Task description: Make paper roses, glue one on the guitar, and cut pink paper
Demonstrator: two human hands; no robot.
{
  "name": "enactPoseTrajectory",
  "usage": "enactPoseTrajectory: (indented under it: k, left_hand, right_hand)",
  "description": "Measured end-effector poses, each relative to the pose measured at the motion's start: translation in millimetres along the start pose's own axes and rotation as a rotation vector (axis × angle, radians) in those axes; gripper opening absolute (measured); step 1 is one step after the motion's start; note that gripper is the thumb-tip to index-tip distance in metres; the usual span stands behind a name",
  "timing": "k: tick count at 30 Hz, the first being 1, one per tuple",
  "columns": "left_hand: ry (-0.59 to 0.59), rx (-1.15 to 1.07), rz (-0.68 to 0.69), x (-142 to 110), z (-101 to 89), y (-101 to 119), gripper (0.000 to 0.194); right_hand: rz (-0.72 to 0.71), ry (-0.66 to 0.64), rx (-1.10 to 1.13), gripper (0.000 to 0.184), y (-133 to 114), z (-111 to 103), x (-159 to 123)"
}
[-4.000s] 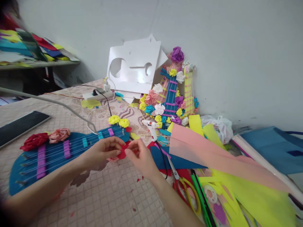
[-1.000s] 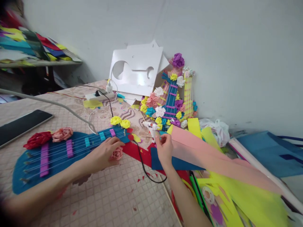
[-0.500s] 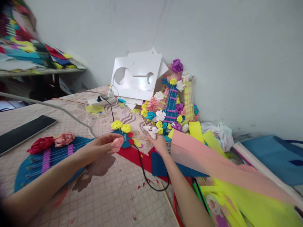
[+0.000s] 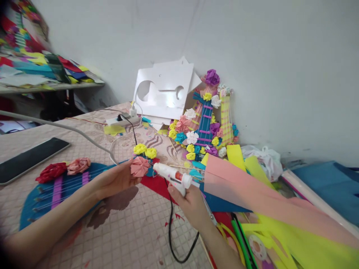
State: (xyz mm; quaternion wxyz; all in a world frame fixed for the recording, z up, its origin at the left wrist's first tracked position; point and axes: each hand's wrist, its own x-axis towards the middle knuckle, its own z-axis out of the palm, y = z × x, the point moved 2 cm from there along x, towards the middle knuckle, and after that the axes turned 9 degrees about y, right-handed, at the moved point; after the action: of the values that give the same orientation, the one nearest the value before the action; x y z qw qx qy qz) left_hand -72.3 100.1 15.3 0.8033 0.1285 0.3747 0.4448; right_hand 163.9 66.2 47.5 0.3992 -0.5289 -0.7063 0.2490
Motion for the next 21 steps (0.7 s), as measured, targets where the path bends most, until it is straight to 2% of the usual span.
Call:
enactPoseTrajectory:
  k: [7, 13, 21]
  left_hand:
    - [-0.028, -0.003, 0.008, 0.4, -1.8, -0.8, 0.024]
    - [-0.073, 0.049, 0.024, 0.7, -1.9, -1.3, 0.025]
    - [-0.07, 0.021, 0.027, -0.7, -2.8, -0.1, 0.024]
  right_hand:
    - [-0.077, -0.091, 0.079, 0.031, -15.4, 12.7, 0.1]
    - [-0.108, -0.087, 0.082, 0.034, -19.0, 14.7, 3.3]
    - [-0.107, -0.077, 0.043, 0.036, -19.1, 11.0, -1.6]
